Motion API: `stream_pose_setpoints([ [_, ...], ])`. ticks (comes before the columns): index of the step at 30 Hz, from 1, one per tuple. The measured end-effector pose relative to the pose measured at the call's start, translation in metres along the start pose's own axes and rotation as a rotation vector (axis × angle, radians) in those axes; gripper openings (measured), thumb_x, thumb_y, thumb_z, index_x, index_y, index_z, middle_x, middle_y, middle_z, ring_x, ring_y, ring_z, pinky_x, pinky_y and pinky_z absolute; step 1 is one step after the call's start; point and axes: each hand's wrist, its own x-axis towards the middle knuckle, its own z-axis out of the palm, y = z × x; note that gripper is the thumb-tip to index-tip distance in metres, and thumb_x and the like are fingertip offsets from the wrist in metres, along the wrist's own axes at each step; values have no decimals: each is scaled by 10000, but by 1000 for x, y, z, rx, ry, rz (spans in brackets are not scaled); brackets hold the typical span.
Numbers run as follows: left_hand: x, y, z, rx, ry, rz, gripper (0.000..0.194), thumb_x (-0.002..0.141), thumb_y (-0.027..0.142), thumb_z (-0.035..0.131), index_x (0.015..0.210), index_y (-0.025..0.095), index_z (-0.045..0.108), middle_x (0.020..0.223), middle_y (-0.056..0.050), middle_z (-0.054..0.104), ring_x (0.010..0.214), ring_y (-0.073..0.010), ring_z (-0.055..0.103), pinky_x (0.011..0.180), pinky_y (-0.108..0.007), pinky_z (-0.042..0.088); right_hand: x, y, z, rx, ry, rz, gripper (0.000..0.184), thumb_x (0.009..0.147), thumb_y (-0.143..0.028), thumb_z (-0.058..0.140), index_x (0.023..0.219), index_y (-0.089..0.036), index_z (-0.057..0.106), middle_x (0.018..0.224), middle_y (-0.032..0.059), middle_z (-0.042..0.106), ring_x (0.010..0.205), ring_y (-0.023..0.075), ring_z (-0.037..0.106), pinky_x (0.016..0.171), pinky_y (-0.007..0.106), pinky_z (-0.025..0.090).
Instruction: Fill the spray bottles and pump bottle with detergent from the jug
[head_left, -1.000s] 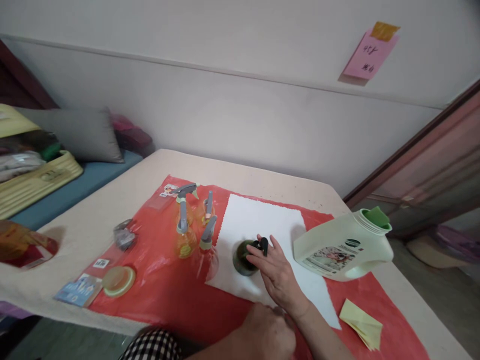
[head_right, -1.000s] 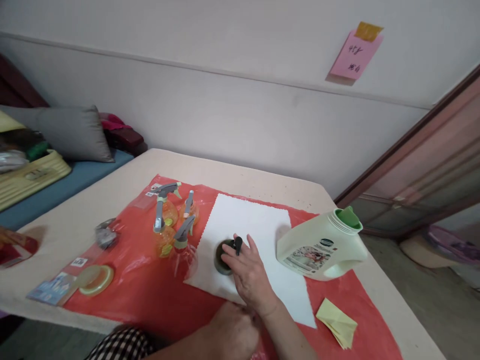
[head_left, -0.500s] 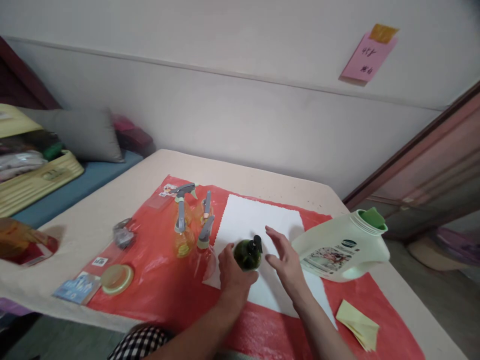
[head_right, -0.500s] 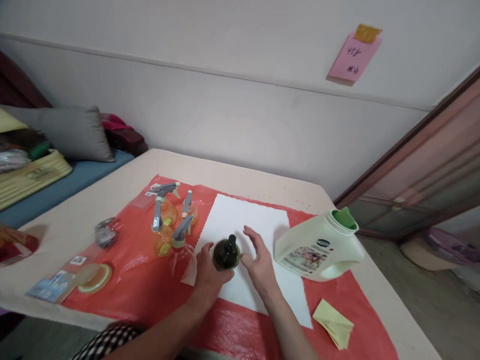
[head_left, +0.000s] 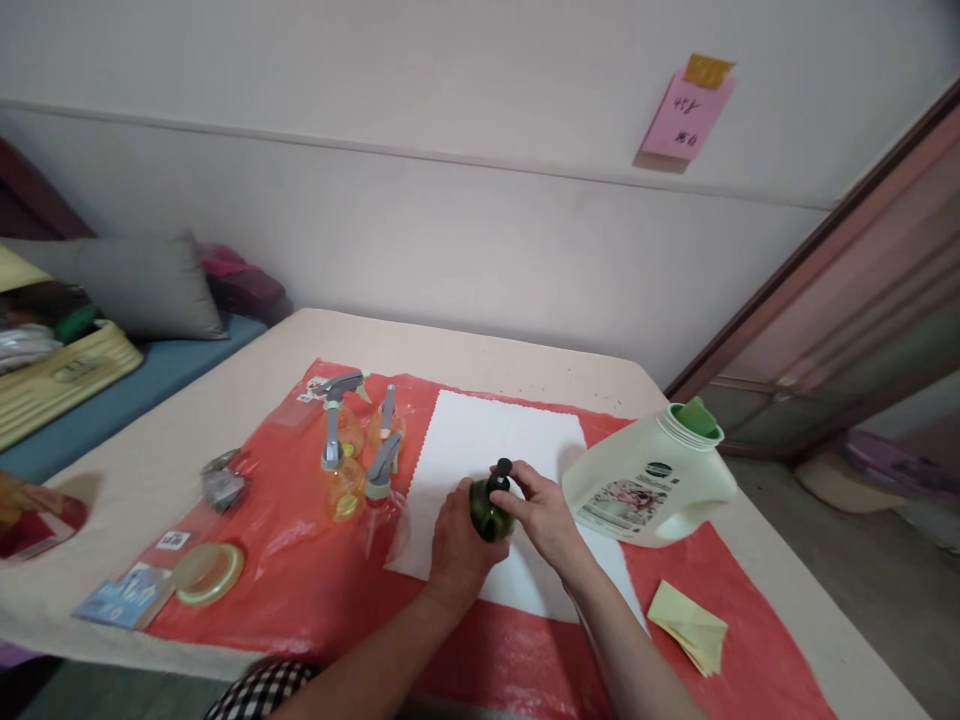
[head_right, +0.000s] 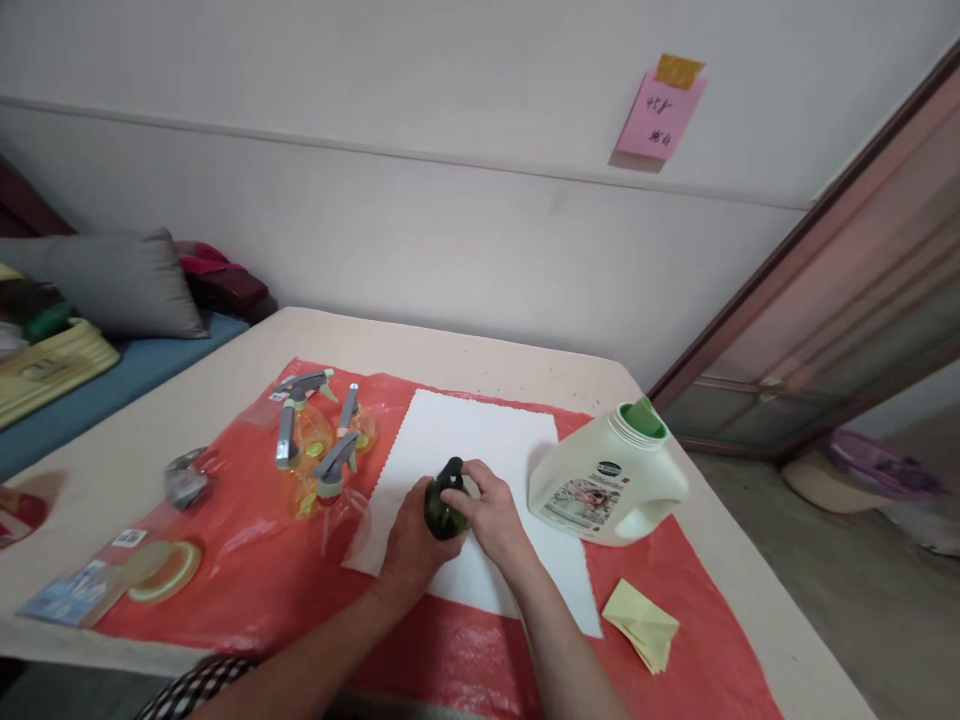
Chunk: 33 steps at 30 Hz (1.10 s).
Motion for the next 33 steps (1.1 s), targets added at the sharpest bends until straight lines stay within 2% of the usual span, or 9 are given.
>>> stream_pose_setpoints([
  [3, -3, 11, -3, 2, -40, 40, 734, 623, 272, 719, 1296, 219, 429, 1188, -92, 646, 1153, -289, 617, 1006, -410, 485, -3, -9, -6, -3, 68, 12, 357, 693, -340, 800, 990, -217, 644, 938, 11, 645, 983, 241, 577, 939, 383, 450],
  [8, -2, 23, -14, 43, -102, 52, 737, 685, 398, 693, 1329, 187, 402, 1200, -137, 624, 1146, -319, 614, 959, -430, 504, -8, -20, -16, 153, -39, 0, 468, 784, -453, 733, 1167, -218, 605, 1141, 84, 639, 1125, 274, 571, 984, 414, 456],
  [13, -1, 28, -21, 86, -156, 43, 742, 688, 379, 676, 1341, 171, 393, 1228, -149, 603, 1165, -329, 597, 949, -448, 503, -8, -20, -13, 161, 111, -24, 526, 674, -383, 870, 1076, -236, 566, 1058, 41, 628, 1092, 244, 569, 1047, 407, 396],
  [15, 0, 30, -23, 93, -148, 37, 745, 699, 390, 663, 1350, 160, 382, 1243, -157, 594, 1171, -328, 594, 958, -452, 500, -9, -22, -10, 183, 78, -8, 564, 688, -411, 863, 1137, -235, 570, 1140, 58, 619, 1160, 253, 543, 1081, 416, 367],
  [19, 1, 31, -27, 127, -186, 37, 778, 684, 350, 674, 1376, 170, 366, 1271, -158, 585, 1192, -325, 583, 970, -441, 496, -10, -20, -7, 261, 54, 70, 519, 751, -472, 799, 1155, -226, 587, 1107, 77, 642, 1128, 270, 567, 1010, 427, 432],
  [23, 1, 32, -28, 140, -182, 62, 754, 696, 351, 663, 1373, 186, 376, 1268, -150, 590, 1201, -319, 582, 975, -433, 495, -9, -16, -6, 190, 144, 88, 580, 623, -402, 898, 1101, -229, 620, 1073, 46, 634, 1076, 260, 567, 1016, 411, 407],
  [25, 1, 33, -28, 123, -172, 51, 738, 711, 382, 650, 1370, 185, 382, 1278, -152, 586, 1194, -325, 589, 955, -441, 506, -10, -17, -9, 190, 75, 119, 594, 626, -415, 889, 1134, -219, 650, 1147, 63, 624, 1110, 276, 557, 1017, 415, 408],
  [29, 1, 35, -30, 108, -217, 42, 773, 682, 357, 662, 1381, 176, 386, 1301, -160, 579, 1197, -345, 586, 964, -464, 494, -11, -22, -14, 213, -85, 139, 486, 766, -474, 753, 1165, -212, 662, 1193, 69, 616, 1145, 275, 551, 996, 400, 429],
  [33, 1, 38, -33, 73, -235, -1, 786, 662, 344, 671, 1379, 181, 393, 1320, -155, 570, 1200, -353, 583, 951, -474, 492, -10, -21, -11, 140, 28, 82, 475, 709, -407, 808, 1110, -212, 646, 1137, 49, 611, 1134, 265, 525, 1011, 382, 398],
])
